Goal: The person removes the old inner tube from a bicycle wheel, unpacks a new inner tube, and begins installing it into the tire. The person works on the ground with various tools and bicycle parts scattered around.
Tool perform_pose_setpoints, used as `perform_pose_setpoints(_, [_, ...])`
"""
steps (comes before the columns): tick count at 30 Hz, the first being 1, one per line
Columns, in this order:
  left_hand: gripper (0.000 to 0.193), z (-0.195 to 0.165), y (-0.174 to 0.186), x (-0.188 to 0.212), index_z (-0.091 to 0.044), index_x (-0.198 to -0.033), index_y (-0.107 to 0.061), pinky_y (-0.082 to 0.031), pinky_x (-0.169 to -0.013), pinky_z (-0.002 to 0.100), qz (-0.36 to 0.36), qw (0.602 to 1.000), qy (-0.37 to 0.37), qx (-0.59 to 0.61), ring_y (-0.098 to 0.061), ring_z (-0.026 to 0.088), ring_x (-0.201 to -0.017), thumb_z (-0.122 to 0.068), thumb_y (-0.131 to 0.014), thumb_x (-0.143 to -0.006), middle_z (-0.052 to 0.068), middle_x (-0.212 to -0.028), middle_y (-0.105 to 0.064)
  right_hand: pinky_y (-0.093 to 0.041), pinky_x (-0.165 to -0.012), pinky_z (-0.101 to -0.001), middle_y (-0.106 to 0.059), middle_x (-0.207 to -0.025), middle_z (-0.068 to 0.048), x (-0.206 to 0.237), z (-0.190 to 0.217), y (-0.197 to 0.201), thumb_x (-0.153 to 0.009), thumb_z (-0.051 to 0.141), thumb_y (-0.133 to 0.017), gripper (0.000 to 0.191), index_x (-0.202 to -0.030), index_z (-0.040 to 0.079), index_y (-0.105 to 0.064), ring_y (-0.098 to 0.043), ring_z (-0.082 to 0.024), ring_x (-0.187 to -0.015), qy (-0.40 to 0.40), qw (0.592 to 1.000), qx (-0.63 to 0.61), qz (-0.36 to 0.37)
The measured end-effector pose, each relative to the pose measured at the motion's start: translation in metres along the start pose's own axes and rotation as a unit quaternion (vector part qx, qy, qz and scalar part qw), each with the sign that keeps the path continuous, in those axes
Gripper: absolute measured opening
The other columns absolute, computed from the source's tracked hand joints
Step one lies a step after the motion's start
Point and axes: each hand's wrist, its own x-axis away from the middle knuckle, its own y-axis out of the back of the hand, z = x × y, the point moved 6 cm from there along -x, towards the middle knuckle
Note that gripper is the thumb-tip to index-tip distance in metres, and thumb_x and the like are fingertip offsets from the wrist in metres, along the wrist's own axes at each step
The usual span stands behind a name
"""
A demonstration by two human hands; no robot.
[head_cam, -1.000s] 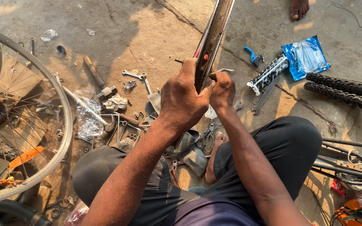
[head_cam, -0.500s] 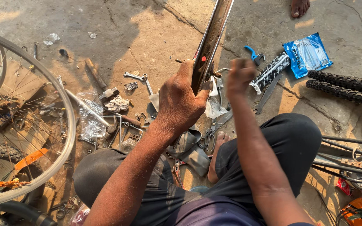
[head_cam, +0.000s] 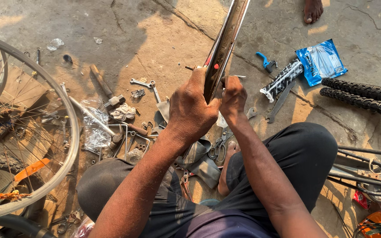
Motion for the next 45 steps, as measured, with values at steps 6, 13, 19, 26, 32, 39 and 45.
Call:
perform_pose_setpoints(6, [0.041,-0.007,0.005,0.004,-0.004,-0.120,-0.052,-0.056,-0.074,0.051,-0.011,0.999,-0.039,0.012,-0.073,0.040,-0.083,-0.007,-0.067,-0.081,0.018,-0.087,-0.069,-0.053,-0.051,-0.0345,-0.063,-0.080,-0.012,-0.006,-0.005,0.002,-0.084,0.010,-0.067,0.017,-0.094,0.002,-0.055,-0.066,-0.024,-0.067,0.019,0.998,0.000,0.066])
perform_pose_setpoints(13, [0.036,-0.003,0.006,-0.002,-0.005,-0.116,-0.055,-0.056,-0.070,0.050,-0.001,1.000,-0.022,-0.006,-0.072,0.037,-0.076,-0.008,-0.068,-0.083,0.016,-0.080,-0.068,-0.053,-0.048,-0.0302,-0.063,-0.078,-0.011,-0.013,-0.016,0.015,-0.100,0.010,-0.057,0.011,-0.093,0.003,-0.054,-0.063,-0.018,-0.062,-0.005,0.995,-0.098,0.013])
perform_pose_setpoints(19, [0.025,0.014,0.016,-0.004,-0.004,-0.110,-0.057,-0.055,-0.060,0.042,-0.013,0.998,-0.001,-0.057,-0.070,0.026,-0.064,-0.009,-0.066,-0.087,0.009,-0.077,-0.068,-0.052,-0.044,-0.0296,-0.062,-0.080,-0.002,-0.038,-0.068,0.081,-0.099,0.009,-0.057,0.006,-0.101,0.004,-0.061,-0.056,-0.010,-0.056,-0.314,0.862,-0.364,-0.161])
perform_pose_setpoints(26, [0.019,0.025,0.067,-0.017,-0.004,-0.098,-0.066,-0.051,-0.062,0.044,-0.244,0.956,-0.094,-0.136,-0.067,0.029,-0.069,-0.011,-0.077,-0.085,0.011,-0.084,-0.067,-0.050,-0.051,-0.0265,-0.065,-0.079,-0.005,-0.067,-0.007,0.090,-0.103,0.013,-0.064,0.010,-0.104,0.004,-0.069,-0.059,-0.009,-0.059,-0.177,0.910,-0.354,0.121])
perform_pose_setpoints(32, [0.016,0.055,0.033,-0.012,-0.007,-0.097,-0.066,-0.048,-0.058,0.044,-0.198,0.939,-0.194,-0.205,-0.060,0.030,-0.065,-0.005,-0.074,-0.083,0.013,-0.084,-0.062,-0.051,-0.053,-0.0291,-0.064,-0.083,-0.005,-0.115,-0.032,0.167,-0.109,0.007,-0.067,0.007,-0.106,0.001,-0.066,-0.058,-0.011,-0.062,-0.048,0.918,-0.376,-0.115])
perform_pose_setpoints(39, [0.012,0.156,-0.123,0.019,-0.008,-0.086,-0.066,-0.054,-0.066,0.050,0.056,0.957,-0.098,-0.268,-0.068,0.039,-0.080,-0.010,-0.071,-0.075,0.016,-0.088,-0.067,-0.049,-0.048,-0.0288,-0.064,-0.077,-0.004,-0.094,-0.056,0.158,-0.097,0.008,-0.070,0.008,-0.098,0.001,-0.067,-0.058,-0.012,-0.054,-0.187,0.873,-0.434,-0.120])
perform_pose_setpoints(45, [0.010,0.220,-0.159,0.065,-0.007,-0.087,-0.070,-0.058,-0.074,0.050,0.239,0.910,-0.014,-0.339,-0.072,0.037,-0.091,-0.004,-0.062,-0.082,0.018,-0.096,-0.070,-0.048,-0.057,-0.0241,-0.067,-0.079,-0.003,-0.084,-0.031,0.148,-0.098,0.009,-0.073,0.011,-0.099,-0.002,-0.072,-0.059,-0.007,-0.064,-0.088,0.965,-0.247,-0.019])
